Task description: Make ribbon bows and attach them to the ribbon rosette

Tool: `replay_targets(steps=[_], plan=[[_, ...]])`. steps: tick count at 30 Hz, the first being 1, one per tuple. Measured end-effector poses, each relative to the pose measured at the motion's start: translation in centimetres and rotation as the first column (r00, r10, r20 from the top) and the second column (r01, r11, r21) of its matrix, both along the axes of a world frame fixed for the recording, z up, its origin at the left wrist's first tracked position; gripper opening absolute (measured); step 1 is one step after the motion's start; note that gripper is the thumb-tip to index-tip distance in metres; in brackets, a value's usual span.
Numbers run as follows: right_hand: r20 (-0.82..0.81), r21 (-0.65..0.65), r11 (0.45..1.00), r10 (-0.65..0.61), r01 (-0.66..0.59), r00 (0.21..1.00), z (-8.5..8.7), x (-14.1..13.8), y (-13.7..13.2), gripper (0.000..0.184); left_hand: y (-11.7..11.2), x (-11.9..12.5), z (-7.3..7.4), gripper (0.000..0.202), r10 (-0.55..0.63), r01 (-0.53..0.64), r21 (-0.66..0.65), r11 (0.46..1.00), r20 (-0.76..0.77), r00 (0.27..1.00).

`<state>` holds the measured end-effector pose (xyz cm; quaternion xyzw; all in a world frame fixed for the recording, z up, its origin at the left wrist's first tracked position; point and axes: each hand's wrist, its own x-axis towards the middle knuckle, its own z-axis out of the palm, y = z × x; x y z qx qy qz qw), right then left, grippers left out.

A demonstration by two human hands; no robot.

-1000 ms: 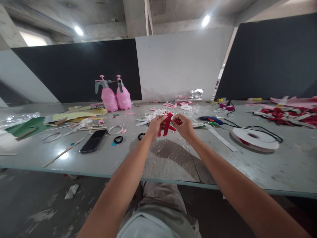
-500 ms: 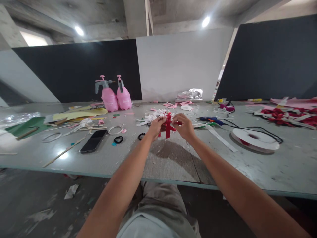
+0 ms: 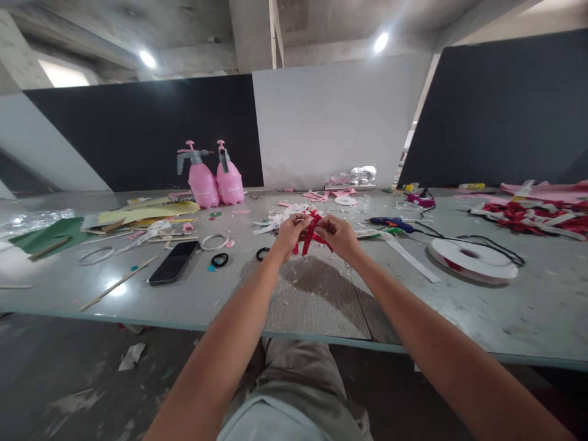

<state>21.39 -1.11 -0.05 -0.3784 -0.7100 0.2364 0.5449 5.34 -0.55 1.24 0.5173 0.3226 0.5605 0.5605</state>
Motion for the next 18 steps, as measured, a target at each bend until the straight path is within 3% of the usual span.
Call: replay_targets(steps=[3,5,8,11,18], plan=[[-0.100,-0.053,0.998,0.021,-0.026,0.995,0.29,-0.18,-0.13,0.027,-0.25,0.00,0.28,0.034,0.008,-0.008,0.016,1.000,0.000,1.000],[-0.246,-0.159,0.985,0.023,-0.064,0.969,0.52,-0.26,-0.21,0.034,-0.31,-0.01,0.40,0.035,0.011,-0.011,0.025,1.000,0.000,1.000],[-0.414,-0.341,0.917,0.052,-0.208,0.909,0.62,-0.30,-0.23,0.043,-0.19,-0.08,0.34,0.034,-0.024,0.027,0.064,0.998,-0.049,0.999],[-0.436,-0.405,0.851,0.141,-0.334,0.889,0.45,-0.26,-0.26,0.041,0.01,-0.17,0.13,0.031,-0.041,0.054,0.108,0.993,-0.115,0.993],[-0.388,-0.456,0.817,0.173,-0.352,0.905,0.58,-0.21,-0.90,0.033,0.05,-0.22,0.11,0.027,0.094,-0.065,0.212,0.975,-0.128,0.987]])
